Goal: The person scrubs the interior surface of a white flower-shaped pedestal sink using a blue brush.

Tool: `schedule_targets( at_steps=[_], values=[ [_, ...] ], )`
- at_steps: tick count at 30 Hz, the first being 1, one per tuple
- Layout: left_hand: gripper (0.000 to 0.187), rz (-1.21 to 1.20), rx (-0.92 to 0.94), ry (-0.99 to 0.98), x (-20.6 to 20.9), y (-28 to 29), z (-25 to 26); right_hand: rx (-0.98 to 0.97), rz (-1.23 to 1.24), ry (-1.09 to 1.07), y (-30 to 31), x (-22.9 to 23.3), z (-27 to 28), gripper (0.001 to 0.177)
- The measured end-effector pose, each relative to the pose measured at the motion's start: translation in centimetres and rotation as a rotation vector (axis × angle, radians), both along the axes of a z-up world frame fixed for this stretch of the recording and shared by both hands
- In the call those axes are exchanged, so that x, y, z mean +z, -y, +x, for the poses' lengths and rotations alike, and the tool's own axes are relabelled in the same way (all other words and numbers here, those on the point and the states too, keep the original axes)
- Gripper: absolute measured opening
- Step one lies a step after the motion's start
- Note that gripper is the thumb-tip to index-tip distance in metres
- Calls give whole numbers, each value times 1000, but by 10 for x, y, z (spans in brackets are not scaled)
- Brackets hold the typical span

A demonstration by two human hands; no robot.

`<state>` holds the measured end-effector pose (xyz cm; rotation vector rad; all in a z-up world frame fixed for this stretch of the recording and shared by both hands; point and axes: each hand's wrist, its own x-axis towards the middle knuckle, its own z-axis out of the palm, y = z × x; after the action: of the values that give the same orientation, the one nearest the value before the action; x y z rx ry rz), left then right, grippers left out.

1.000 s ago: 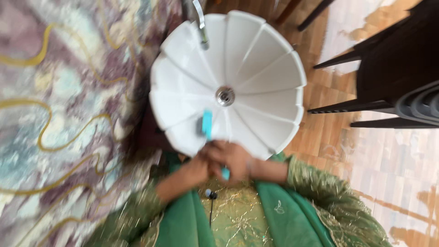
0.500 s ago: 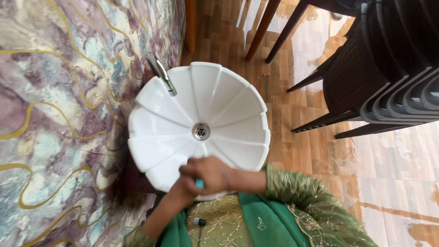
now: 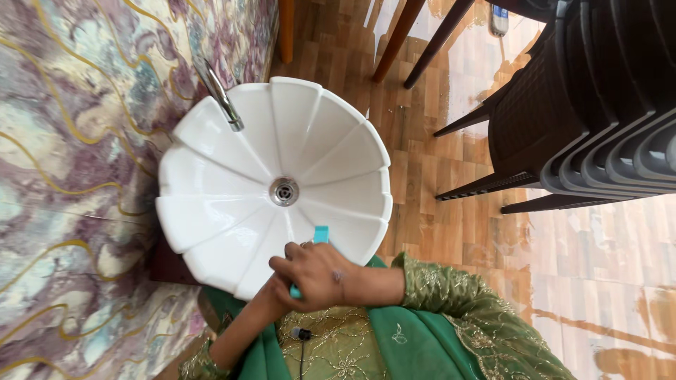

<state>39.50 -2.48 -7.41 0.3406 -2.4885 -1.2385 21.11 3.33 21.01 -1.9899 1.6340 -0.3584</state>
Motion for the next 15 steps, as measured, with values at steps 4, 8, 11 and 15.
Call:
schedule_targets(
  at_steps=[4,8,11,15],
  values=[
    [50,15,122,66,-13,37,-32,39,-377,114,28,-41,-9,35],
    [43,-240,71,176,1,67,-70,3,-436,151,42,-45,-26,30],
    [40,-237,-187,256,33,46,-46,-118,-156,168,10,-9,-16,27],
    [43,-174,-222,33,76,43,-25,-184,-155,181,-11,10,10,27]
  ],
)
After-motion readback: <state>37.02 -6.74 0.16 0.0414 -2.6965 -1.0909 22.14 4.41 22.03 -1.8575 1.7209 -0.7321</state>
